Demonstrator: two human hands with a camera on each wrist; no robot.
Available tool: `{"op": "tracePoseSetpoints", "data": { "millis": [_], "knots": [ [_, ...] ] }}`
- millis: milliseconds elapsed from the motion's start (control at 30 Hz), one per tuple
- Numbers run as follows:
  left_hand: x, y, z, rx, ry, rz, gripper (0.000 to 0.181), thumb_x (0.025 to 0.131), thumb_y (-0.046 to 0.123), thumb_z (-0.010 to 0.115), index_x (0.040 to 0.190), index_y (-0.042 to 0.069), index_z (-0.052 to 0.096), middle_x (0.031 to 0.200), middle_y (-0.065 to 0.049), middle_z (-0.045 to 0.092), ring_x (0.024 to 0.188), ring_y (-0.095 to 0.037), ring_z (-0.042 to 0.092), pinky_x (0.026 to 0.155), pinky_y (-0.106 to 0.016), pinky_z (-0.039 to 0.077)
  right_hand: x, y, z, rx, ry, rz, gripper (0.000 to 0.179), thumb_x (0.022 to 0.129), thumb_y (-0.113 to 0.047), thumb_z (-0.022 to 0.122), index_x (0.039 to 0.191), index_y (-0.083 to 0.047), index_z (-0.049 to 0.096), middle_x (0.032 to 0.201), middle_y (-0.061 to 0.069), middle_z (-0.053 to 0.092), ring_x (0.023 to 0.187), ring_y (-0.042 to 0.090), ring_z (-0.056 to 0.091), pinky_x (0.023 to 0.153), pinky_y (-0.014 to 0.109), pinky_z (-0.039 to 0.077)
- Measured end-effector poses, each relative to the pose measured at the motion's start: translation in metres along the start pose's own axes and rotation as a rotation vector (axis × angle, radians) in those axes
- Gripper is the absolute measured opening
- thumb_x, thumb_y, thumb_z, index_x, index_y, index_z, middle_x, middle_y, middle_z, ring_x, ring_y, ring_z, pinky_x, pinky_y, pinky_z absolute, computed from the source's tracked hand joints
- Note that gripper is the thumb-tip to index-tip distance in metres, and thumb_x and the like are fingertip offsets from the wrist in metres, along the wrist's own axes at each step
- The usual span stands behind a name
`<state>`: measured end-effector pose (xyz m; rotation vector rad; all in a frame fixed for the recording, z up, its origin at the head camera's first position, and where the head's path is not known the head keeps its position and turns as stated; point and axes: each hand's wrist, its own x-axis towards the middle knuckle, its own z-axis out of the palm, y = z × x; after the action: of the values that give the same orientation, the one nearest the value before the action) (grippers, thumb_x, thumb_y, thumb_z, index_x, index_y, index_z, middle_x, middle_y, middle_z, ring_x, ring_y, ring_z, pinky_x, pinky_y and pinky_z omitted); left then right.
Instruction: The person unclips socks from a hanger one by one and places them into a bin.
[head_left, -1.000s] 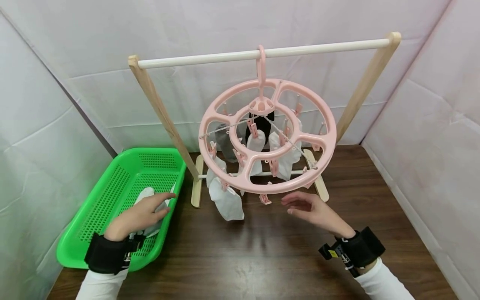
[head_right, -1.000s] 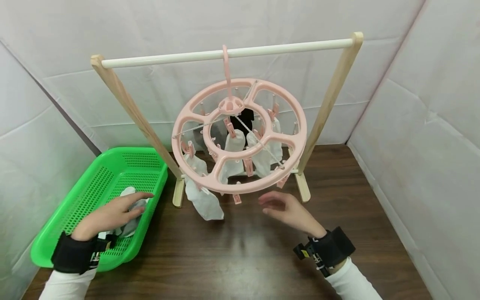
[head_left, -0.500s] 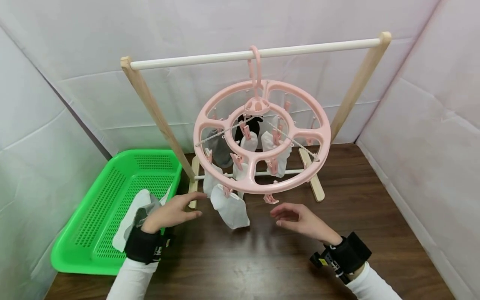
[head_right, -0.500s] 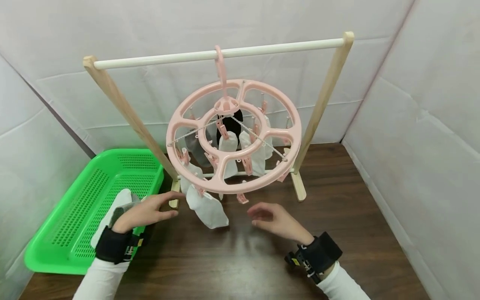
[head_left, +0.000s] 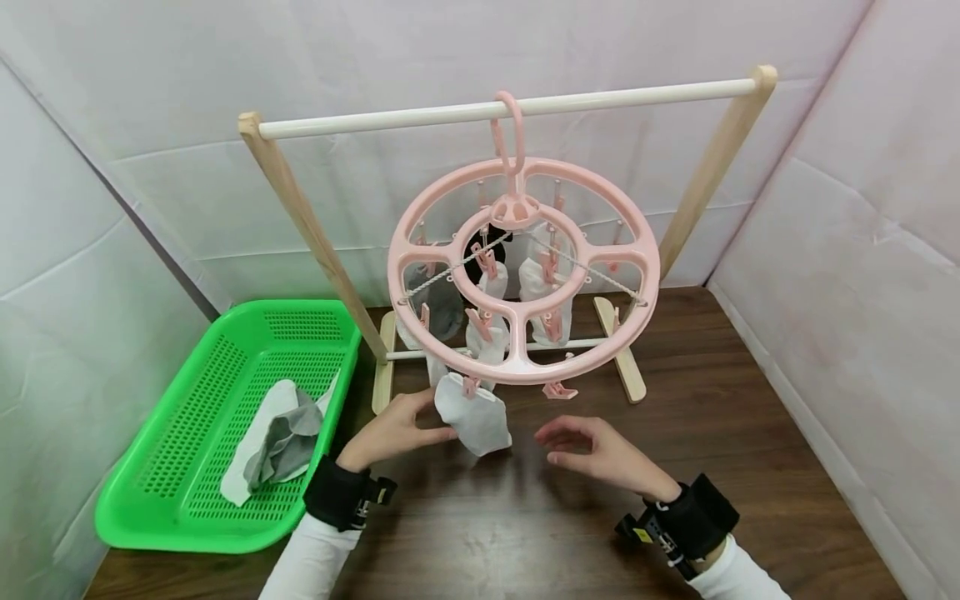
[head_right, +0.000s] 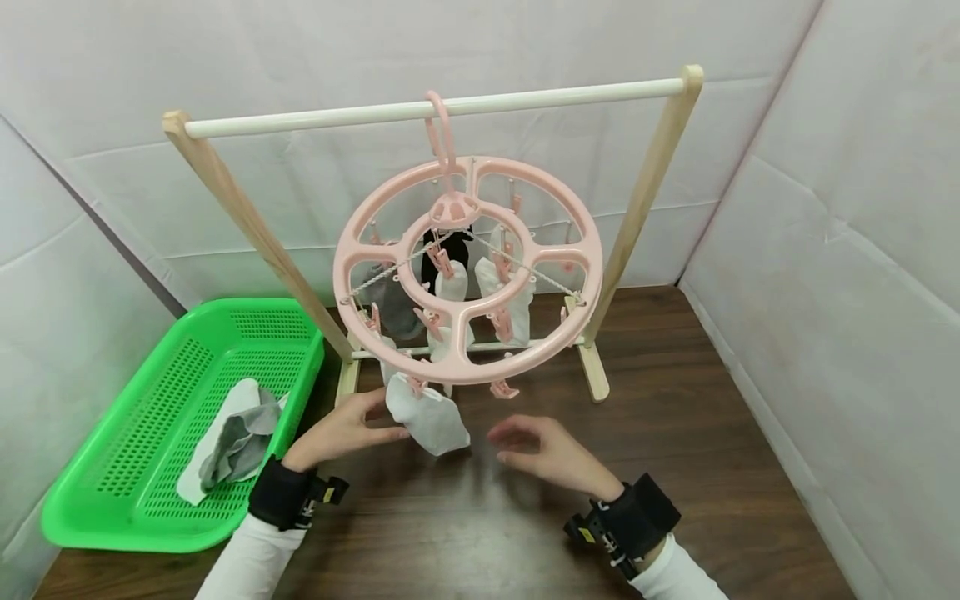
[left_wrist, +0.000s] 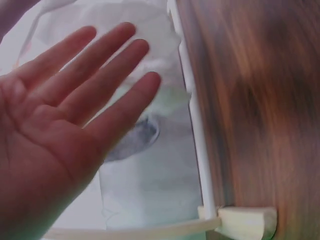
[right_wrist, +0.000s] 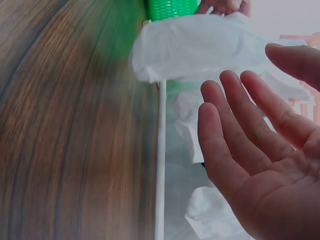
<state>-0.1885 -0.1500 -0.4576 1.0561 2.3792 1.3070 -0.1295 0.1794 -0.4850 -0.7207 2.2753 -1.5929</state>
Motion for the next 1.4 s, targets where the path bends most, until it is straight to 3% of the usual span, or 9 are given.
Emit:
{"op": "tracePoseSetpoints", "data": {
  "millis": [200,433,567,733,967,1133,1233,1400],
  "knots": [
    [0.005,0.004,0.01,-0.041,0.109,0.041,0.031,0.089,0.014,0.072,0.116,0.001,0.062,0.103,-0.008,0.069,0.091,-0.016,0.065,0.075,-0.037,0.053,0.003,-0.011,0.003,0.001,-0.015,-0.036,0.027,0.093,-0.013,0.067,0.117,-0.001,0.063,0.115,0.019,0.063,0.106,0.036,0.06,0.09,0.041,0.048],
    [0.008,0.01,0.022,0.01,0.219,0.071,0.02,0.087,0.008,0.073,0.104,-0.001,0.066,0.092,-0.009,0.07,0.081,-0.013,0.066,0.068,-0.03,0.054,0.006,-0.029,0.005,-0.055,0.003,-0.11,0.025,0.093,-0.013,0.067,0.116,-0.005,0.065,0.112,0.012,0.065,0.104,0.025,0.062,0.089,0.038,0.049],
    [0.009,0.016,0.03,0.026,0.231,0.103,0.016,0.086,0.001,0.071,0.1,-0.004,0.065,0.09,-0.013,0.07,0.078,-0.014,0.066,0.064,-0.031,0.055,0.009,-0.039,0.006,-0.045,0.061,-0.175,0.027,0.092,-0.008,0.066,0.119,-0.005,0.064,0.113,0.008,0.066,0.104,0.026,0.062,0.088,0.039,0.05],
    [0.008,0.019,0.041,0.046,0.232,0.144,0.014,0.085,-0.001,0.072,0.096,-0.004,0.065,0.085,-0.013,0.069,0.074,-0.011,0.064,0.06,-0.025,0.053,0.015,-0.053,0.009,-0.005,0.166,-0.218,0.03,0.09,-0.002,0.067,0.12,-0.002,0.061,0.114,0.014,0.064,0.105,0.029,0.061,0.089,0.037,0.05],
    [0.008,0.021,0.052,0.066,0.221,0.177,0.011,0.085,-0.001,0.072,0.095,-0.003,0.066,0.085,-0.012,0.07,0.076,-0.009,0.064,0.061,-0.02,0.051,0.024,-0.065,0.008,-0.053,0.31,-0.147,0.036,0.087,-0.003,0.071,0.122,0.0,0.058,0.117,0.016,0.061,0.107,0.032,0.06,0.089,0.04,0.049],
    [0.01,0.021,0.058,0.052,0.219,0.207,0.014,0.084,-0.003,0.072,0.097,-0.004,0.066,0.088,-0.014,0.069,0.079,-0.013,0.066,0.064,-0.02,0.052,0.032,-0.068,0.007,-0.055,0.304,-0.132,0.043,0.088,-0.007,0.072,0.127,-0.002,0.056,0.124,0.012,0.058,0.112,0.033,0.057,0.093,0.046,0.046],
    [0.011,0.022,0.061,0.053,0.219,0.225,0.013,0.084,-0.003,0.072,0.095,-0.004,0.065,0.088,-0.014,0.069,0.08,-0.014,0.066,0.066,-0.02,0.052,0.037,-0.07,0.007,0.023,0.265,-0.171,0.043,0.089,-0.004,0.07,0.129,-0.002,0.054,0.124,0.011,0.058,0.113,0.031,0.057,0.094,0.047,0.045],
    [0.011,0.024,0.064,0.069,0.216,0.222,0.01,0.085,-0.002,0.071,0.093,-0.003,0.065,0.084,-0.012,0.069,0.077,-0.012,0.065,0.063,-0.019,0.051,0.043,-0.075,0.007,0.165,0.201,-0.243,0.035,0.092,0.001,0.064,0.125,0.002,0.054,0.109,0.015,0.064,0.105,0.027,0.062,0.091,0.041,0.048]
  ]
}}
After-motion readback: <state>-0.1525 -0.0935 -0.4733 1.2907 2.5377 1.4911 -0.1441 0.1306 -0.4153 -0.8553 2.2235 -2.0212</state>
